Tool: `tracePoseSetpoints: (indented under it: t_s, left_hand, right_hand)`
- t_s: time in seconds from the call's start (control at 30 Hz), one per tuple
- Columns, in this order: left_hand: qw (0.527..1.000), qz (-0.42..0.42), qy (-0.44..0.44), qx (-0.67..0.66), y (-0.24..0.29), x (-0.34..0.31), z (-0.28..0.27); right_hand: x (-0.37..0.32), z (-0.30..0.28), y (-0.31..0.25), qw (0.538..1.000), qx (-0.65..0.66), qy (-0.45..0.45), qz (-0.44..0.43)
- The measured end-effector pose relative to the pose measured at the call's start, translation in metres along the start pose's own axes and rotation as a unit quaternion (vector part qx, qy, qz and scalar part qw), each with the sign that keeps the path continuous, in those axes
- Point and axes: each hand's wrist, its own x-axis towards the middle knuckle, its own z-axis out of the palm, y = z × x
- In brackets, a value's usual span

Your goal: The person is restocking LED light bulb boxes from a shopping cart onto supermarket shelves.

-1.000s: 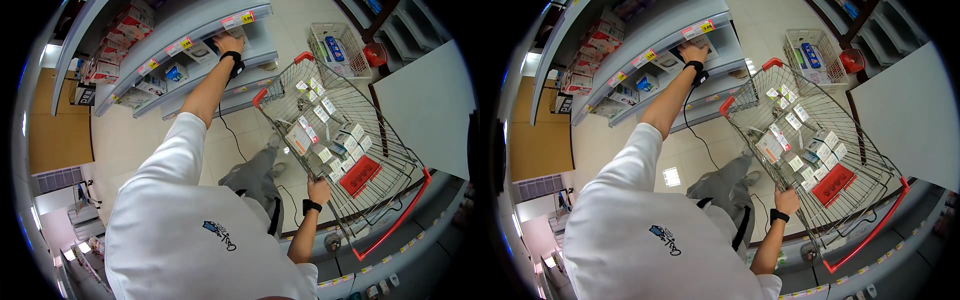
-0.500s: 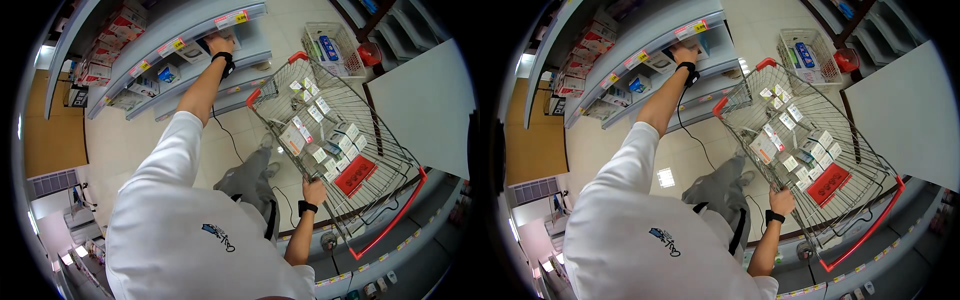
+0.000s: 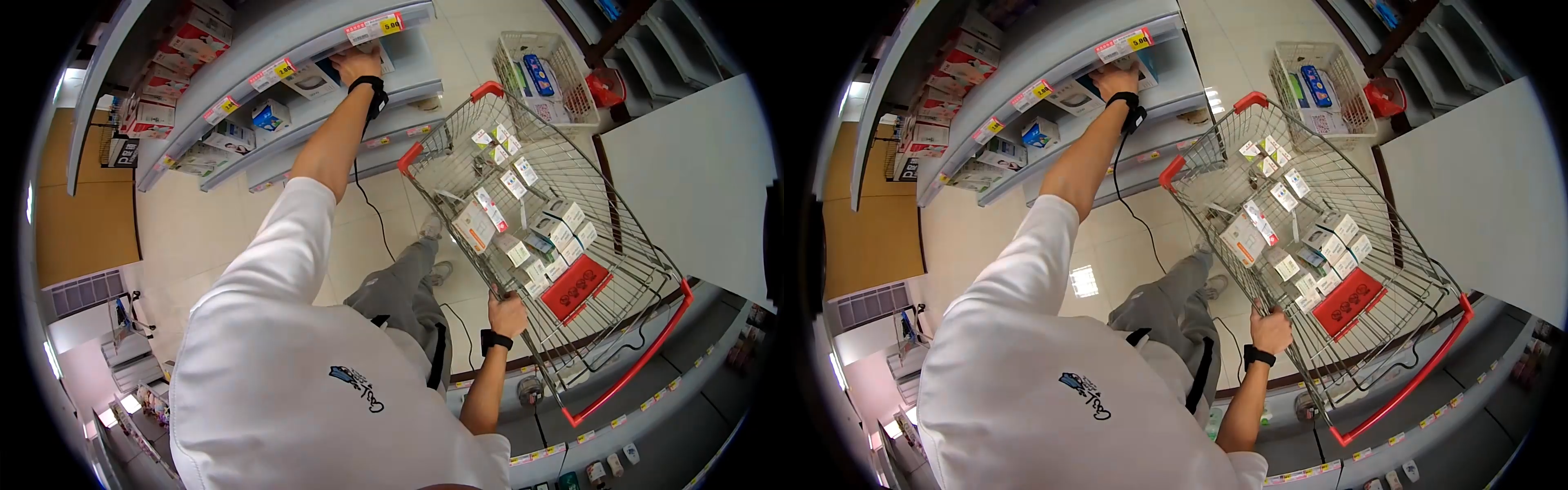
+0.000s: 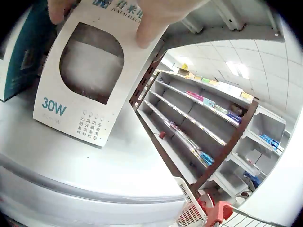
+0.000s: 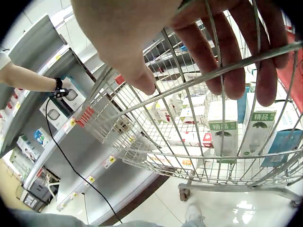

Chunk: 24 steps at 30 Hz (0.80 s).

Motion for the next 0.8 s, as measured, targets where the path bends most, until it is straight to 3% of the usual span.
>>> tracePoseSetpoints:
  t_s: [0.07,0.13,0.2,0.27,0.33,0.47,0.53,0.63,0.73,0.8]
  left_hand:
    - [1.0,-0.001,-0.002,-0.002,-0.002,-0.012,-0.016]
    - [0.993,0.032,-0.032,-0.108,-0.008,-0.041,-0.038]
    - [0.97,0.188,-0.02,-0.154,-0.03,-0.088,-0.049]
    - [0.954,0.235,-0.108,-0.15,-0.048,-0.133,-0.074]
    - [0.939,0.265,-0.144,-0.165,-0.06,-0.174,-0.098]
    - [0.92,0.246,-0.249,-0.174,-0.063,-0.23,-0.127]
    - [0.898,0.192,-0.337,-0.206,-0.06,-0.247,-0.122]
    - [0.85,0.187,-0.415,-0.266,-0.026,-0.265,-0.135]
    - [0.821,0.23,-0.459,-0.25,0.013,-0.27,-0.144]
    - [0.817,0.271,-0.444,-0.248,0.038,-0.268,-0.152]
  right_hand:
    - [0.0,0.006,0.003,0.999,-0.001,0.037,-0.016]
    - [0.001,0.006,0.004,0.999,0.003,0.032,-0.018]
    - [0.001,0.006,0.006,0.999,0.008,0.028,-0.017]
    - [0.002,0.008,0.006,1.0,-0.001,0.024,-0.015]
    - [0.004,-0.001,0.002,1.0,0.014,-0.026,0.005]
    - [0.002,0.002,0.014,0.997,0.059,-0.054,-0.012]
    - [0.0,-0.005,0.015,0.996,0.064,-0.054,-0.005]
    - [-0.002,-0.005,0.018,0.997,0.07,-0.037,0.007]
    - [-0.002,-0.001,0.023,0.997,0.072,-0.018,-0.016]
    - [-0.001,0.004,0.027,0.996,0.077,-0.008,-0.033]
